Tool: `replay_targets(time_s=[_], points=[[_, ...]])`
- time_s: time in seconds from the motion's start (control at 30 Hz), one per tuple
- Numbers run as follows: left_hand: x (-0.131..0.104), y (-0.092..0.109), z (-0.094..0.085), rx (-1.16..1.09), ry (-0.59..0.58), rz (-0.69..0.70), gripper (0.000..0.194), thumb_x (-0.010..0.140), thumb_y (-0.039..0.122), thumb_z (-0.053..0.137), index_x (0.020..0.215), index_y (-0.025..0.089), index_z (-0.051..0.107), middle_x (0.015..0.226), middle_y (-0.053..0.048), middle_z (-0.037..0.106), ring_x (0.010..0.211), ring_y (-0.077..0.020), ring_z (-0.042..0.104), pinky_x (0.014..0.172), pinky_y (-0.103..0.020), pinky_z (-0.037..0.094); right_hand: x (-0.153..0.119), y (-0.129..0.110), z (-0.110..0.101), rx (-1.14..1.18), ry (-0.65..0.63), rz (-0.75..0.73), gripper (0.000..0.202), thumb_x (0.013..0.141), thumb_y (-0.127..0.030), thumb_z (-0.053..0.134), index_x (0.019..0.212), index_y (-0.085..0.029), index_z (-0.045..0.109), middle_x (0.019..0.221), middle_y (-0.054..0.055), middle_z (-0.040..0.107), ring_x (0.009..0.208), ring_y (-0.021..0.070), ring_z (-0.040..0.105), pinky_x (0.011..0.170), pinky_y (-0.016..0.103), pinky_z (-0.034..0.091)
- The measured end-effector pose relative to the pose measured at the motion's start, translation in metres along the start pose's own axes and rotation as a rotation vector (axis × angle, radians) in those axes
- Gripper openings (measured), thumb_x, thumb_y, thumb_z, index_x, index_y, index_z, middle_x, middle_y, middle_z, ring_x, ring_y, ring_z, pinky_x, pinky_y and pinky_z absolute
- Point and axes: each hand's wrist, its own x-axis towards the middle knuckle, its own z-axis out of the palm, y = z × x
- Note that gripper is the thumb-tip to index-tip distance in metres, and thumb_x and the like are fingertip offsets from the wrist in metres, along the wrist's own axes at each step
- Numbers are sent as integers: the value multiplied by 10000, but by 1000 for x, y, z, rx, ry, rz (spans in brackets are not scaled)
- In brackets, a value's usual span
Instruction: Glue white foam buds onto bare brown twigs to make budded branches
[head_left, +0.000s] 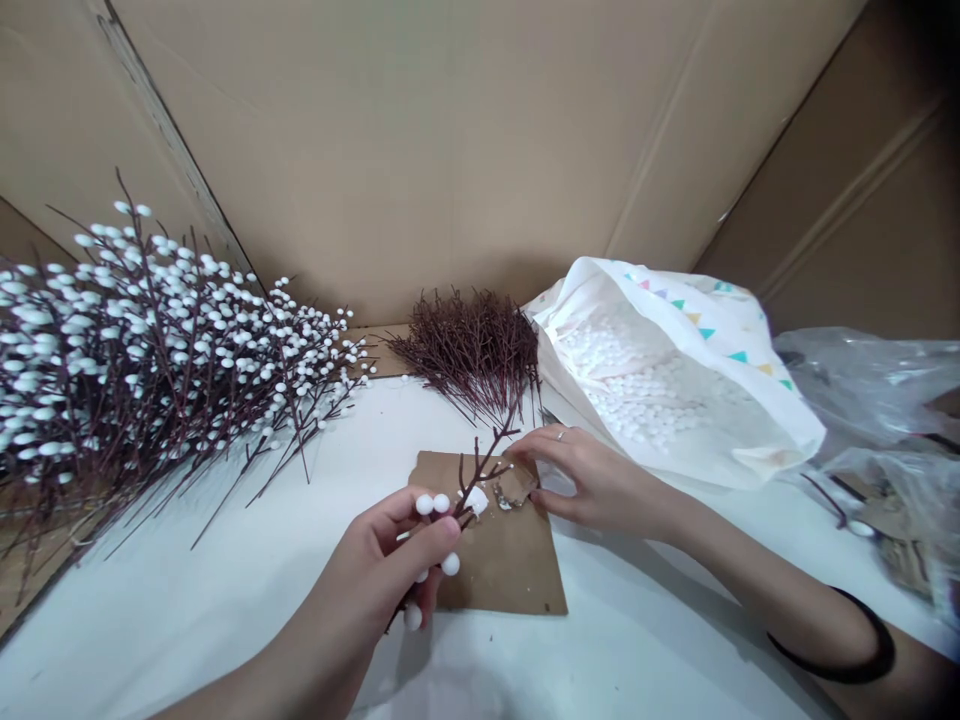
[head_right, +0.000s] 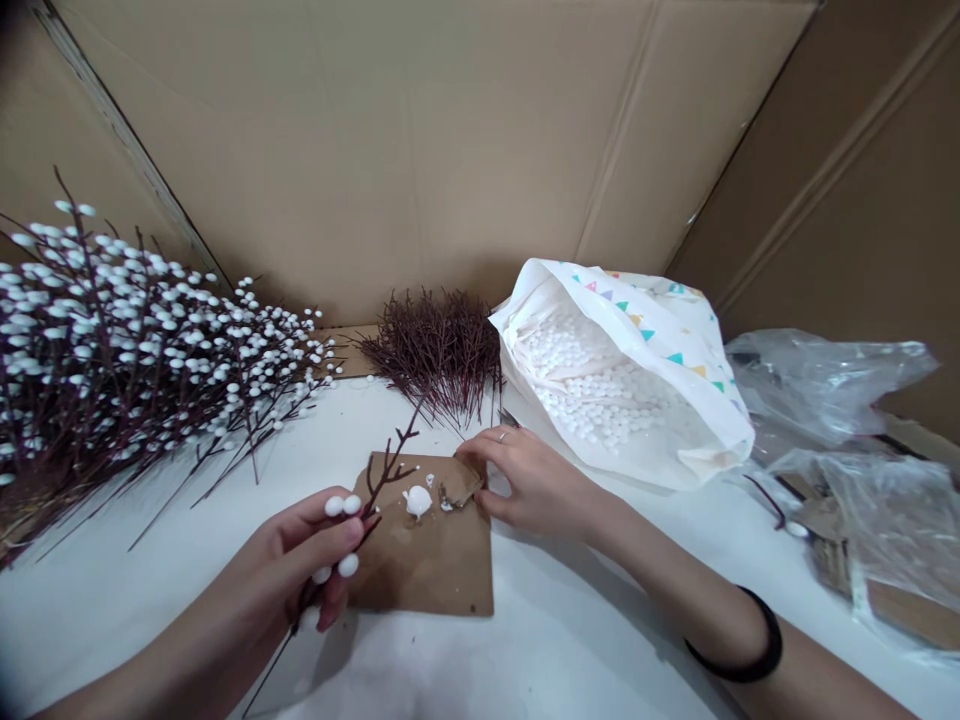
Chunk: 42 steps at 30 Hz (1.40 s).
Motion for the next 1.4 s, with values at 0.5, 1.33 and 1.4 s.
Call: replay_targets(time_s=[0.5, 1.33, 1.4], points=[[14, -3, -6, 75, 34, 30, 274, 771, 417, 690, 705, 189, 552, 593, 61, 490, 492, -71, 386, 453, -190, 323, 3, -3, 4, 57, -85, -215, 532, 776, -85, 539, 1279, -258, 529, 1212, 80, 626, 1166, 241, 535, 991, 469, 371], [6, 2, 2, 117, -131, -106, 306, 716, 422, 725, 678, 170, 555, 527, 69, 473, 432, -47, 314, 405, -199, 200, 0, -36, 11, 808, 317, -192, 385, 801, -140, 691, 1162, -263, 637, 1089, 72, 619, 984, 184, 612, 887, 361, 526], [6, 2, 2, 115, -143, -113, 315, 703, 429, 736, 685, 170, 556, 530, 72, 466, 433, -46, 302, 401, -199, 193, 0, -38, 11, 822, 312, -193, 380, 794, -138, 701, 1149, -261, 643, 1096, 73, 623, 998, 186, 614, 898, 362, 522]])
